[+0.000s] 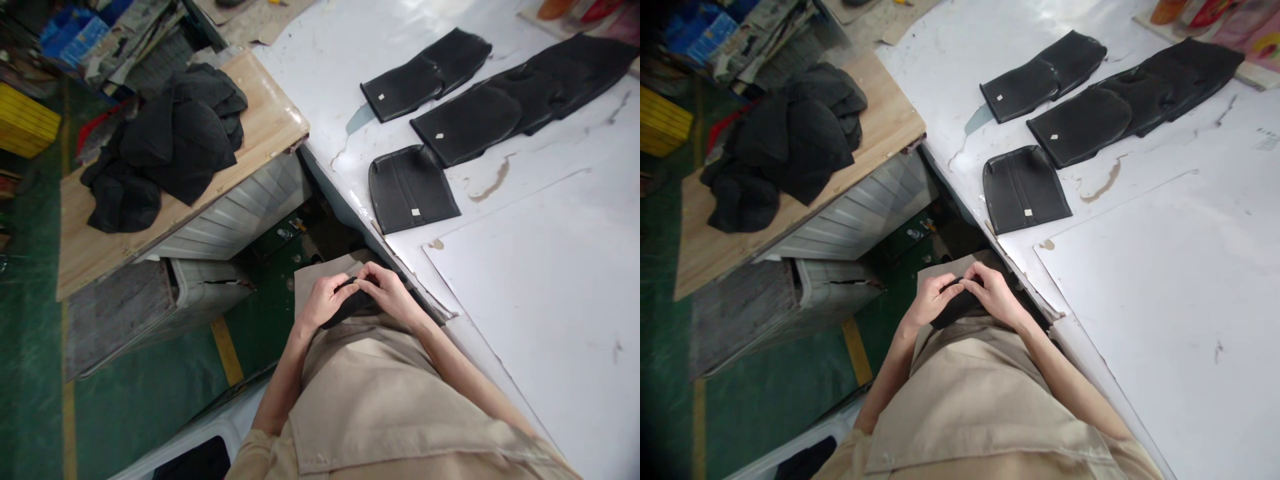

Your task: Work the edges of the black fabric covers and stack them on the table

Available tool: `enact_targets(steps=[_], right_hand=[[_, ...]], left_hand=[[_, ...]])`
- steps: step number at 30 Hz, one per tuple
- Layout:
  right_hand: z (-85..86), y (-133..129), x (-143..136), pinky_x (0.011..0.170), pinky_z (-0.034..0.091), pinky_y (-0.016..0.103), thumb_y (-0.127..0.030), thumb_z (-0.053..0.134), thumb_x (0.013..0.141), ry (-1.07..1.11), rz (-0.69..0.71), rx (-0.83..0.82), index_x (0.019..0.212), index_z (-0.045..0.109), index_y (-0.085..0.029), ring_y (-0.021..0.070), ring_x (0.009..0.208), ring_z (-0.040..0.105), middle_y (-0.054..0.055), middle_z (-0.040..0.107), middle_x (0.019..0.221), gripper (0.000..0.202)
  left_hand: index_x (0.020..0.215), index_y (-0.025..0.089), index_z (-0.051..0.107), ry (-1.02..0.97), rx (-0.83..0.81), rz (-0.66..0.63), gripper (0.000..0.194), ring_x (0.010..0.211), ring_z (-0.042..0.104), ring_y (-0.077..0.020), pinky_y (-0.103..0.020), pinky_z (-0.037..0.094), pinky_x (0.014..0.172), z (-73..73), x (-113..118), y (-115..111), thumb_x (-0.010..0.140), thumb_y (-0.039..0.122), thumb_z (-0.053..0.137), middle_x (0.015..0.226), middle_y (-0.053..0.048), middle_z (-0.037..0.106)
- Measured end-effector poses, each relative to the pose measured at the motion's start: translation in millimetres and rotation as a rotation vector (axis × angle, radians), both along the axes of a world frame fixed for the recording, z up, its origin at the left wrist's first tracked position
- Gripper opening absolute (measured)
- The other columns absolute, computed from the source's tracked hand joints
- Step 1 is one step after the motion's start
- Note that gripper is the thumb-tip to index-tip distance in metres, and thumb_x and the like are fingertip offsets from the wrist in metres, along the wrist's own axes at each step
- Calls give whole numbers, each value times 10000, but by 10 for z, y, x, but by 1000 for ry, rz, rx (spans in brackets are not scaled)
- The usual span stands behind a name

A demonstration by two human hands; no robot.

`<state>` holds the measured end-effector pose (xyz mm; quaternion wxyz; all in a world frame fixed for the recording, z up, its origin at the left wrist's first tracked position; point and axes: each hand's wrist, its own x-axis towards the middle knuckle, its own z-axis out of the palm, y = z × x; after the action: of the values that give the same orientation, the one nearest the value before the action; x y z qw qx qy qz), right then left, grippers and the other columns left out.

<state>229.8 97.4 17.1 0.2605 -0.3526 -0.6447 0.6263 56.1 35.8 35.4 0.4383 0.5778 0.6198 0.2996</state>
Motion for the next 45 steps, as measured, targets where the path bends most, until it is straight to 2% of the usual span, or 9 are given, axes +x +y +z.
enact_targets(steps=[3, 8, 17, 20, 24, 31, 36, 41, 45], right_hand=[[21, 26, 23, 632, 388, 259, -343, 627, 869, 11, 38, -8, 779, 560, -199, 146, 705, 498, -15, 546, 736, 183], [-3, 70, 90, 636, 399, 268, -316, 649, 843, -21, 131, -19, 821, 619, -198, 159, 721, 528, -3, 597, 759, 124], [-18, 27, 3, 640, 375, 252, -297, 637, 856, 7, 85, -40, 767, 580, -189, 142, 705, 496, -18, 552, 720, 152], [-48, 16, -16, 623, 356, 245, -309, 611, 877, 3, 78, -51, 763, 562, -183, 130, 683, 470, -27, 524, 705, 177], [-88, 1, -34, 611, 341, 242, -320, 591, 892, -13, 60, -28, 759, 542, -179, 122, 673, 451, -33, 501, 697, 199], [-84, -22, -68, 600, 337, 246, -333, 566, 908, -32, 41, 6, 756, 523, -182, 123, 664, 442, -31, 492, 695, 219], [-142, 43, -29, 612, 358, 246, -340, 638, 858, -36, 22, 51, 762, 524, -193, 127, 671, 461, -34, 510, 715, 209], [-224, 210, 186, 649, 399, 258, -362, 692, 805, -77, 6, 69, 853, 584, -206, 148, 720, 518, -17, 577, 780, 196], [-277, 274, 314, 624, 386, 264, -411, 681, 812, -89, 6, -29, 799, 648, -194, 152, 680, 525, -8, 617, 728, 220]], left_hand=[[618, 171, 451, -95, -45, -26, 417, 591, 351, -106, -240, 265, 548, 64, -97, -14, 913, 462, 496, 605, 34, 354], [597, 173, 400, -138, -31, 37, 436, 589, 328, -105, -249, 262, 562, 98, -259, -66, 923, 453, 469, 614, 32, 324], [595, 174, 389, -103, -15, 19, 405, 585, 329, -101, -254, 261, 562, 53, -260, -96, 930, 391, 456, 619, 31, 312], [610, 174, 388, -62, -30, 11, 380, 597, 327, -100, -247, 261, 565, 81, -260, -77, 933, 366, 444, 623, 35, 307], [713, 170, 481, 44, -45, -5, 286, 638, 387, -106, -236, 291, 592, 133, -229, -56, 943, 324, 406, 657, 33, 390], [669, 175, 441, 162, 4, -7, 277, 609, 397, -105, -239, 281, 584, 129, -163, -45, 927, 263, 385, 615, 34, 376], [666, 178, 416, 46, 18, 99, 295, 592, 371, -100, -241, 276, 576, 115, -241, -74, 937, 293, 400, 612, 39, 352], [642, 179, 406, -57, 41, 256, 313, 605, 325, -109, -249, 265, 574, 128, -409, -136, 927, 309, 423, 631, 31, 310], [625, 184, 378, -198, 40, 413, 313, 594, 291, -109, -251, 252, 557, 78, -476, -165, 898, 314, 459, 628, 31, 288]])
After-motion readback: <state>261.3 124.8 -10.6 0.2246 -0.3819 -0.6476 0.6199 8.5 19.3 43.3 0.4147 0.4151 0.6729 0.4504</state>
